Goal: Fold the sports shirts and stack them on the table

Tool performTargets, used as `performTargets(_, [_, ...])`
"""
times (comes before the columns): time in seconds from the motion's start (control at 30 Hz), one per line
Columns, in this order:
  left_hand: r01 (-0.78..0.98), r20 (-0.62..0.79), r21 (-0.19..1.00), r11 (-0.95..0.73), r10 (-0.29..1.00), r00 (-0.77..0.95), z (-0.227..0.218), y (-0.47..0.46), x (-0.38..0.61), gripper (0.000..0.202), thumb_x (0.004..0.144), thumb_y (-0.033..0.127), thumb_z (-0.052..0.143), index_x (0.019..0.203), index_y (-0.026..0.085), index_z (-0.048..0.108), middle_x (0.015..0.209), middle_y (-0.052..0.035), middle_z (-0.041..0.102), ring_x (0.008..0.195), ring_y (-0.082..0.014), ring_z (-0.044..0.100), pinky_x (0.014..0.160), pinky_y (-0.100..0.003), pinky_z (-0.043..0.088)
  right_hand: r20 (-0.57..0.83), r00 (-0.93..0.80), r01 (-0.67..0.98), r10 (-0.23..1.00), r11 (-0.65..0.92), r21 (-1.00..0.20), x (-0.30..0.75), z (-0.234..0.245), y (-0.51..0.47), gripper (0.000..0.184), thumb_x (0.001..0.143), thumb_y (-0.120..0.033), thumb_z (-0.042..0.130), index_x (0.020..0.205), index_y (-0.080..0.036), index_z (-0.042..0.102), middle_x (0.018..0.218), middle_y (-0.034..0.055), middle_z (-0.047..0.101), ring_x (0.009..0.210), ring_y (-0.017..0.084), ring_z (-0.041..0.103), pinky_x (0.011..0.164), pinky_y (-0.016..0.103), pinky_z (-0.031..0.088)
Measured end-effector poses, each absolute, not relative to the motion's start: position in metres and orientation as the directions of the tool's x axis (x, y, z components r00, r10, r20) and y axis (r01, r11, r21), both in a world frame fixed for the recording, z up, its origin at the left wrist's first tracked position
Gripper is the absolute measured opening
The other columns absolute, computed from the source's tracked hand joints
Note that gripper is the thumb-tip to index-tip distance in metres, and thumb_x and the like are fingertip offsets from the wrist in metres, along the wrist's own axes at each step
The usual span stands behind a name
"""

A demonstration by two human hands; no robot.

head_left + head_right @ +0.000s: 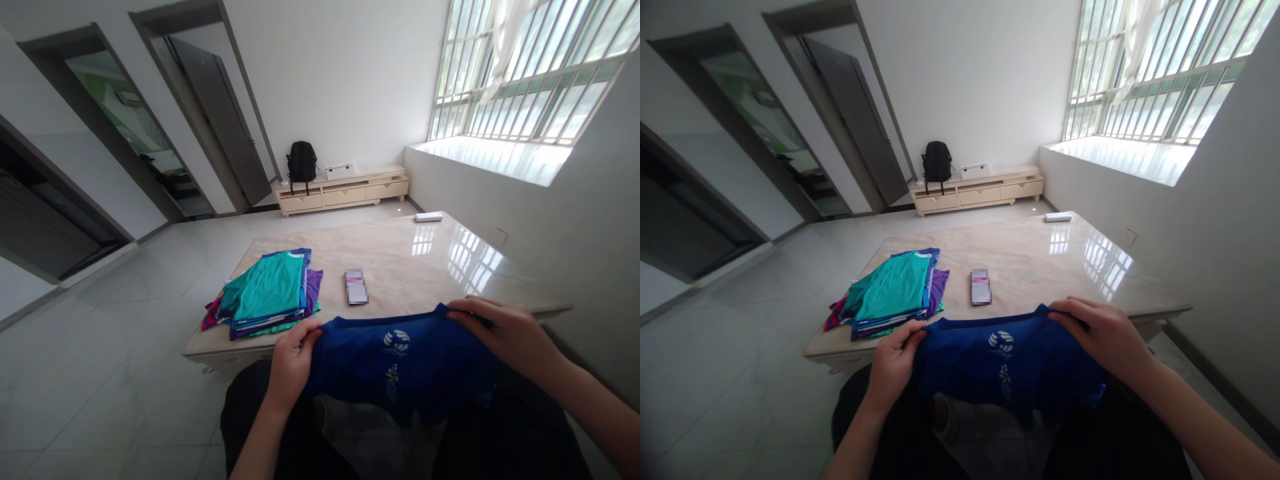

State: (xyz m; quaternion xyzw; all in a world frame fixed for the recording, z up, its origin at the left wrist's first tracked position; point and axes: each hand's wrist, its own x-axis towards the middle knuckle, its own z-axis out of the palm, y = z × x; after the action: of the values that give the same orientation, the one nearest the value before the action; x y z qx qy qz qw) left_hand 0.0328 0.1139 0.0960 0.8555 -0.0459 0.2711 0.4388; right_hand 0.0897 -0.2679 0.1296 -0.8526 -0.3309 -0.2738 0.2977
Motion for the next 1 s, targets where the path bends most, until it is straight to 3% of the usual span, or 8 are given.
performTargets(0.1, [-0.276, 0.519, 0.682, -0.677, 0.183, 0.835, 0.102, 0.112, 0.026, 0.019, 0.095, 0.034, 0.059, 0.092, 0.026, 0.076, 0.086, -0.0016, 0.080, 0.080, -0.0224, 0.075, 0.074, -0.028, 0.057, 0.686, 0.616, 0.730, 0.387, -0.608, -0.312, 0.087, 0.126, -0.269, 0.011, 0.097, -0.033, 0.065, 0.101, -0.026, 0.072, 0.087, -0.0011, 0.079, 0.068, 0.017, 0.075, 0.066, 0.025, 0.058])
performTargets(0.3, [-0.107, 0.494, 0.718, -0.688, 0.395, 0.774, 0.099, 0.087, 0.038, 0.028, 0.102, 0.039, 0.046, 0.094, 0.023, 0.067, 0.083, -0.0027, 0.074, 0.077, -0.0210, 0.071, 0.068, -0.026, 0.051, 0.693, 0.621, 0.713, 0.366, -0.630, -0.307, 0.087, 0.124, -0.256, 0.011, 0.098, -0.032, 0.063, 0.101, -0.025, 0.071, 0.081, -0.0007, 0.078, 0.060, 0.016, 0.073, 0.061, 0.025, 0.055])
performTargets(0.43, [-0.106, 0.583, 0.678, -0.728, 0.444, 0.680, 0.087, 0.078, 0.058, 0.030, 0.106, 0.036, 0.038, 0.099, 0.020, 0.062, 0.080, -0.0045, 0.072, 0.069, -0.0207, 0.068, 0.062, -0.027, 0.048, 0.691, 0.620, 0.715, 0.371, -0.630, -0.303, 0.098, 0.130, -0.248, 0.011, 0.099, -0.030, 0.060, 0.103, -0.024, 0.069, 0.081, 0.0002, 0.078, 0.062, 0.016, 0.072, 0.063, 0.025, 0.054])
performTargets(0.5, [-0.141, 0.678, 0.559, -0.817, 0.353, 0.645, 0.079, 0.086, 0.063, 0.030, 0.107, 0.035, 0.037, 0.106, 0.019, 0.063, 0.081, -0.0066, 0.073, 0.067, -0.0213, 0.069, 0.061, -0.028, 0.047, 0.693, 0.612, 0.723, 0.381, -0.625, -0.294, 0.104, 0.135, -0.251, 0.011, 0.099, -0.029, 0.060, 0.104, -0.024, 0.069, 0.083, 0.0008, 0.078, 0.063, 0.016, 0.072, 0.065, 0.024, 0.055])
performTargets(0.6, [-0.262, 0.772, 0.300, -0.917, 0.072, 0.631, 0.073, 0.110, 0.068, 0.031, 0.107, 0.037, 0.040, 0.108, 0.019, 0.064, 0.082, -0.0083, 0.076, 0.064, -0.0207, 0.072, 0.060, -0.028, 0.048, 0.689, 0.581, 0.753, 0.433, -0.608, -0.252, 0.114, 0.145, -0.262, 0.013, 0.099, -0.030, 0.059, 0.105, -0.024, 0.069, 0.087, 0.0017, 0.078, 0.067, 0.016, 0.073, 0.066, 0.025, 0.054])
performTargets(0.73, [-0.464, 0.744, 0.097, -0.880, -0.246, 0.621, 0.083, 0.141, 0.074, 0.037, 0.102, 0.053, 0.051, 0.107, 0.020, 0.067, 0.090, -0.0103, 0.079, 0.073, -0.0212, 0.076, 0.068, -0.027, 0.056, 0.641, 0.548, 0.781, 0.538, -0.604, -0.160, 0.124, 0.155, -0.274, 0.017, 0.101, -0.033, 0.057, 0.104, -0.023, 0.071, 0.085, 0.0021, 0.078, 0.066, 0.016, 0.072, 0.063, 0.026, 0.052])
performTargets(0.83, [-0.520, 0.702, 0.086, -0.850, -0.319, 0.637, 0.096, 0.147, 0.079, 0.042, 0.095, 0.059, 0.060, 0.110, 0.021, 0.070, 0.095, -0.0106, 0.080, 0.080, -0.0221, 0.077, 0.073, -0.028, 0.058, 0.617, 0.547, 0.787, 0.565, -0.599, -0.149, 0.129, 0.160, -0.276, 0.020, 0.101, -0.035, 0.057, 0.104, -0.022, 0.072, 0.086, 0.0023, 0.078, 0.066, 0.017, 0.072, 0.062, 0.027, 0.051])
performTargets(1.0, [-0.475, 0.707, 0.259, -0.841, -0.170, 0.686, 0.111, 0.143, 0.082, 0.025, 0.100, 0.045, 0.058, 0.096, 0.023, 0.071, 0.086, -0.0035, 0.077, 0.078, -0.0174, 0.073, 0.075, -0.025, 0.055, 0.584, 0.612, 0.770, 0.533, -0.570, -0.287, 0.132, 0.164, -0.271, 0.020, 0.101, -0.035, 0.055, 0.107, -0.026, 0.071, 0.091, 0.0009, 0.078, 0.075, 0.018, 0.074, 0.070, 0.027, 0.055])
